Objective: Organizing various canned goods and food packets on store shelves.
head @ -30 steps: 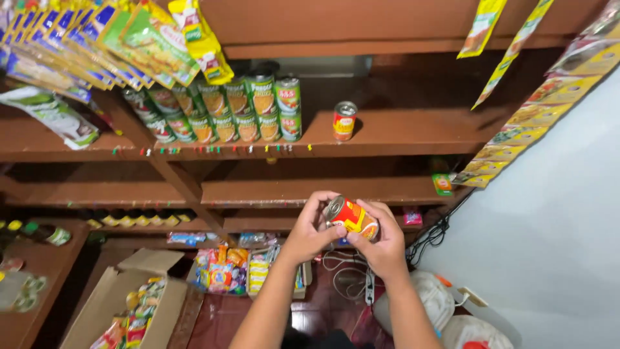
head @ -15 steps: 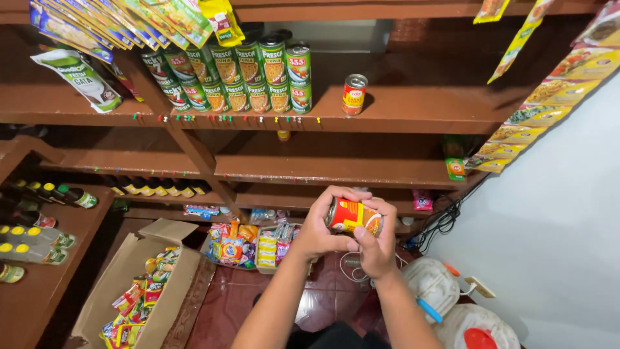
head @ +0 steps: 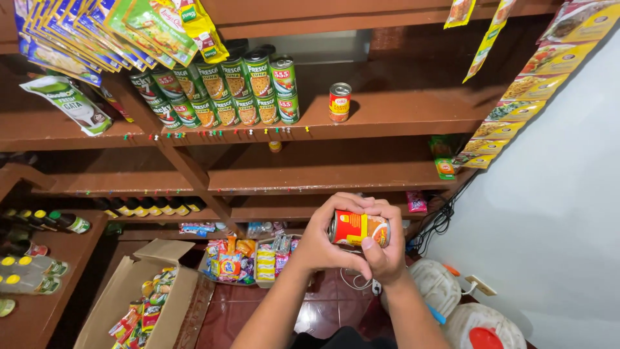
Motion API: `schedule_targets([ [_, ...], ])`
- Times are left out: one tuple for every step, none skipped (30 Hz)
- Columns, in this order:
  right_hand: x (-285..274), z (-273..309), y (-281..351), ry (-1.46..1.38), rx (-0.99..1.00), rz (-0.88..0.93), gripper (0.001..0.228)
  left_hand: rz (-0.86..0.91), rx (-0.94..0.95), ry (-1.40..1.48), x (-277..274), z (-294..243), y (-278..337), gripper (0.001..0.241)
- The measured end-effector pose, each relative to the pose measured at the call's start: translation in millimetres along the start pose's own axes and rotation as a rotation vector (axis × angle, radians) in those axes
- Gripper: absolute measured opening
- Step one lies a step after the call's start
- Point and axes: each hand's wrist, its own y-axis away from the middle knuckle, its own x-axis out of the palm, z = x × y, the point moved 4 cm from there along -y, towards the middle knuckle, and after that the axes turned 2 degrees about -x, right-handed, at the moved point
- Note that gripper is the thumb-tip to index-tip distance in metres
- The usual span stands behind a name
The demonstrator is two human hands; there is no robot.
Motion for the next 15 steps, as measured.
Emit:
schedule_targets([
  [-0.4,-1.3,0.6,0.004,-0.006,0.0,0.046,0.004,0.006,0.001,-0.5,4.4,-0.2,0.086],
  [-2.0,-2.8,1.2,0.05,-0.007,-0.026,0.045,-0.003,-0.009,0.005,-1.2,9.8,-0.6,0.083],
  [-3.7,-2.9,4.9,0.097,-0.001,-0.055,0.044,-0.01,-0.03,0.013,-0.4,15.0,1.6,0.08],
  [-3.8,-3.2,7.5,0.102,0.001,-0.058,0.044,-0.007,-0.031,0.018,1.1,15.5,1.8,0.08],
  [-4.8,-3.6,9.8,0.091,-0.009,-0.08,0.043,0.002,-0.023,0.04,2.7,16.1,1.7,0.079],
  [-5.9,-4.0,12.2,0.08,-0.018,-0.101,0.042,0.011,-0.016,0.063,4.3,16.7,1.5,0.077],
  [-7.7,-3.5,13.7,0.087,-0.017,-0.105,0.042,0.016,-0.017,0.07,7.2,13.7,1.0,0.077],
  [-9.7,-2.1,15.4,0.094,-0.037,-0.117,0.042,0.011,-0.005,0.071,9.7,10.3,0.8,0.078],
  [-10.9,-0.8,18.5,0.097,-0.053,-0.126,0.042,0.001,0.003,0.07,12.1,6.4,2.7,0.08],
  [-11.8,2.0,19.2,0.101,-0.049,-0.127,0.042,0.001,0.0,0.076,14.2,5.7,4.4,0.08],
  [-11.7,5.2,17.4,0.143,-0.078,-0.108,0.042,0.002,-0.015,0.093,15.1,5.8,3.7,0.08],
  [-11.4,8.6,15.4,0.185,-0.107,-0.088,0.042,0.003,-0.03,0.111,15.9,5.5,2.8,0.081],
  [-14.4,6.4,18.6,0.187,-0.105,-0.086,0.042,0.001,-0.03,0.114,18.5,9.3,5.9,0.081],
  [-17.7,4.3,22.1,0.186,-0.1,-0.098,0.04,-0.007,-0.033,0.126,21.0,13.1,9.4,0.077],
  [-19.8,1.1,25.8,0.179,-0.096,-0.108,0.038,-0.018,-0.036,0.132,22.3,16.6,14.0,0.073],
])
